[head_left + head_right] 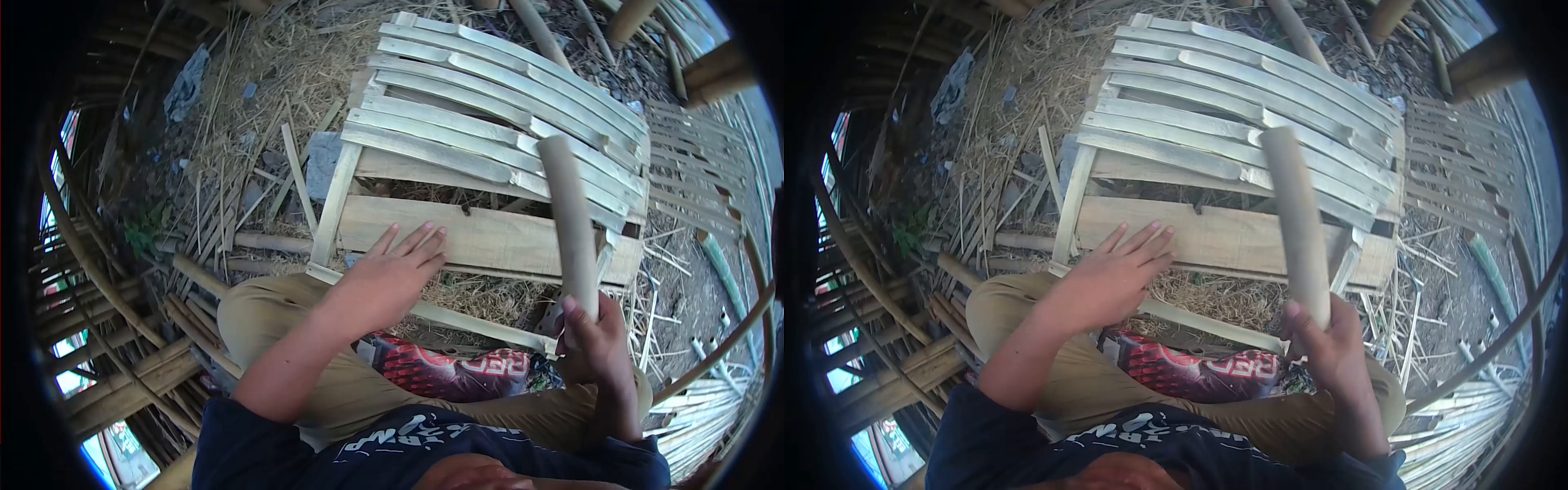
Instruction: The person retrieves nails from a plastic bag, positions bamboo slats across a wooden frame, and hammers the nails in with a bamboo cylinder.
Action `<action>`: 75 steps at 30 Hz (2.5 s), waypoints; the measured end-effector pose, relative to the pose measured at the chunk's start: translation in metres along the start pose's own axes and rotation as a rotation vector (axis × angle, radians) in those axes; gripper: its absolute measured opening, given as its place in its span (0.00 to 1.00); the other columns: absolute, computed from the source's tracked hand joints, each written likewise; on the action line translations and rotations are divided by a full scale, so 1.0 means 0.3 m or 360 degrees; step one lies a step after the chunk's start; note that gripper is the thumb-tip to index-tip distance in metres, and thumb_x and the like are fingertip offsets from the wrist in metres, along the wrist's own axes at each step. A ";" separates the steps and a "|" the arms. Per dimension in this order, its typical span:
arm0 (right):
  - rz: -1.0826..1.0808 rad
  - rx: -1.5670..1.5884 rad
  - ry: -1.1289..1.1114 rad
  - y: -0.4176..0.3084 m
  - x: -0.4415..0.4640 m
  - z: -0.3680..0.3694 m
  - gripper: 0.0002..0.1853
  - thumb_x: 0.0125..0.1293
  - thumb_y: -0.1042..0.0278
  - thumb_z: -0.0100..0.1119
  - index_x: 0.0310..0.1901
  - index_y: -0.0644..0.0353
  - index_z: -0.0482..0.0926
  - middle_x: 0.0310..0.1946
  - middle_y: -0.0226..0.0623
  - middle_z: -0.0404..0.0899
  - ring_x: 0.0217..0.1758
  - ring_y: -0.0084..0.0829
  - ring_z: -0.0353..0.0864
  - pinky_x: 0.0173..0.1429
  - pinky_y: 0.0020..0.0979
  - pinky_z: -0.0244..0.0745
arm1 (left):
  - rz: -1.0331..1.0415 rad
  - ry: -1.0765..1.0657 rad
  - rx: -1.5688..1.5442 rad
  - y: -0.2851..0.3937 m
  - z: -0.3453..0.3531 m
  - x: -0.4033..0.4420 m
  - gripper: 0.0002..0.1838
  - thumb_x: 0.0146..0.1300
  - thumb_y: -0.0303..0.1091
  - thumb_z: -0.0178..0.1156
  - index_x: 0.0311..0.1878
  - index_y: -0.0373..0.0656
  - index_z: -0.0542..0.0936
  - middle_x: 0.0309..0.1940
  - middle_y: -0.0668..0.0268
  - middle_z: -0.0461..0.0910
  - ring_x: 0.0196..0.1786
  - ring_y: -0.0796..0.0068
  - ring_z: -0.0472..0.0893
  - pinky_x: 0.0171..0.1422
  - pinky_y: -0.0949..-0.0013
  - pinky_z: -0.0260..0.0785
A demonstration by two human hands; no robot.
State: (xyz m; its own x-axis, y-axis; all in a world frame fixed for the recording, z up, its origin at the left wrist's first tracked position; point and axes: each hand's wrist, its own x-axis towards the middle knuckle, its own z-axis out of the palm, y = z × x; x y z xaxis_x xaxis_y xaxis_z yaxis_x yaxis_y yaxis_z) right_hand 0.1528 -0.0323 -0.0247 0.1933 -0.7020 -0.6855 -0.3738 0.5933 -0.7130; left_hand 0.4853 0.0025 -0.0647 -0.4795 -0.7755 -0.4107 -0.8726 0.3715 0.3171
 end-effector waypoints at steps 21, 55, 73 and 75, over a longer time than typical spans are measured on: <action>-0.0225 -0.0134 -0.0109 0.105 -0.037 0.066 0.25 0.65 0.55 0.71 0.51 0.70 0.78 0.34 0.37 0.81 0.30 0.28 0.83 0.30 0.31 0.77 | 0.0169 0.0948 0.0273 0.186 -0.011 -0.151 0.52 0.62 0.29 0.70 0.86 0.53 0.53 0.88 0.60 0.48 0.89 0.57 0.48 0.87 0.28 0.37; 0.1116 0.0235 0.1660 1.881 -0.035 -0.155 0.29 0.65 0.57 0.67 0.68 0.50 0.80 0.65 0.47 0.80 0.69 0.52 0.79 0.70 0.51 0.78 | 0.0960 0.0415 -0.0836 1.576 0.544 0.593 0.28 0.61 0.28 0.74 0.62 0.34 0.75 0.49 0.50 0.85 0.53 0.52 0.85 0.59 0.55 0.75; 0.0035 0.0725 0.2300 1.399 -0.577 -0.625 0.17 0.61 0.59 0.62 0.36 0.69 0.86 0.29 0.51 0.87 0.34 0.42 0.89 0.45 0.41 0.80 | 0.0527 -0.0644 -0.1547 1.519 0.489 0.583 0.22 0.51 0.21 0.65 0.53 0.35 0.76 0.39 0.59 0.81 0.38 0.65 0.85 0.43 0.58 0.82; -0.0005 0.0887 0.2305 1.364 -0.620 -0.626 0.16 0.63 0.61 0.62 0.34 0.69 0.87 0.26 0.44 0.86 0.29 0.33 0.86 0.40 0.37 0.78 | 0.0392 -0.0793 -0.1678 1.517 0.484 0.564 0.20 0.47 0.25 0.67 0.47 0.36 0.79 0.35 0.60 0.82 0.36 0.65 0.85 0.45 0.58 0.81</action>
State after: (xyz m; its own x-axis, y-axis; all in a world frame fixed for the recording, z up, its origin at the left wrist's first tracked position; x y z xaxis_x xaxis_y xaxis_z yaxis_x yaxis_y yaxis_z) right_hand -0.2065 0.2670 -0.1610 -0.9411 -0.2763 -0.1949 0.0614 0.4270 -0.9022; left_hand -0.0064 0.1145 -0.1141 -0.8101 -0.3720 -0.4532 -0.3567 -0.3007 0.8845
